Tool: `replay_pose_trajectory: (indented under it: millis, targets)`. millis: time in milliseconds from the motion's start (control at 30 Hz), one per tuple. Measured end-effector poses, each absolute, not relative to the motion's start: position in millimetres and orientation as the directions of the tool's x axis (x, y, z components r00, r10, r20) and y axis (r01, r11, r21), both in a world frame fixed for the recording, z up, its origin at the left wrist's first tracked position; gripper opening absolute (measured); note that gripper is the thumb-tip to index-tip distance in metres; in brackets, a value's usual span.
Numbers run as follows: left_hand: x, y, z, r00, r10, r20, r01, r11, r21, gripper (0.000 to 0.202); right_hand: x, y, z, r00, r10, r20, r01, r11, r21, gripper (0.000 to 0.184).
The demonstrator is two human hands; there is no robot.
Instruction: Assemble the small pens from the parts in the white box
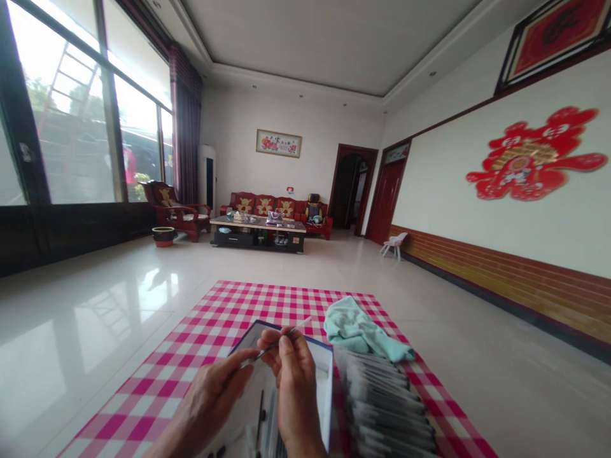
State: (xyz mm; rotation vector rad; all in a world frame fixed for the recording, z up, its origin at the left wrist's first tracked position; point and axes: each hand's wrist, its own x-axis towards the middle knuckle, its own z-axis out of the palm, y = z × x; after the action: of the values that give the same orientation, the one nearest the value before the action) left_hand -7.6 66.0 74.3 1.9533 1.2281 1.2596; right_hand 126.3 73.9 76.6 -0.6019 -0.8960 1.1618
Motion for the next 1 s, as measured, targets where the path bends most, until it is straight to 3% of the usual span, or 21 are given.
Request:
replay_pose_trajectory:
  millis: [300, 467, 667, 833, 1000]
  targets:
    - [-13, 73, 69, 0.125, 0.902, 0.413, 0.507, -0.416, 0.755, 0.028, 135, 72, 75, -0.028, 0.992, 0.124, -0.234, 0.114, -0.966, 0.024]
    - [-19, 75, 67, 0.155, 0.883, 0.442, 0.607, -0.439, 0.663, 0.027, 145, 76, 79, 0.124, 0.981, 0.149, -0.329, 0.182, -0.927, 0.028]
    - [-15, 75, 66, 0.17, 0.888, 0.427, 0.571, -0.442, 0.692, 0.024, 145, 79, 69, 0.106, 0.994, 0.012, -0.417, 0.056, -0.907, 0.031]
    - [-15, 72, 64, 0.233, 0.864, 0.447, 0.543, -0.497, 0.677, 0.022, 138, 77, 66, 0.034, 0.994, 0.107, -0.094, 0.109, -0.99, 0.025]
    - [-20, 74, 61, 0.255, 0.867, 0.428, 0.595, -0.49, 0.638, 0.024, 149, 70, 71, -0.18, 0.963, 0.201, 0.279, 0.245, -0.928, 0.021]
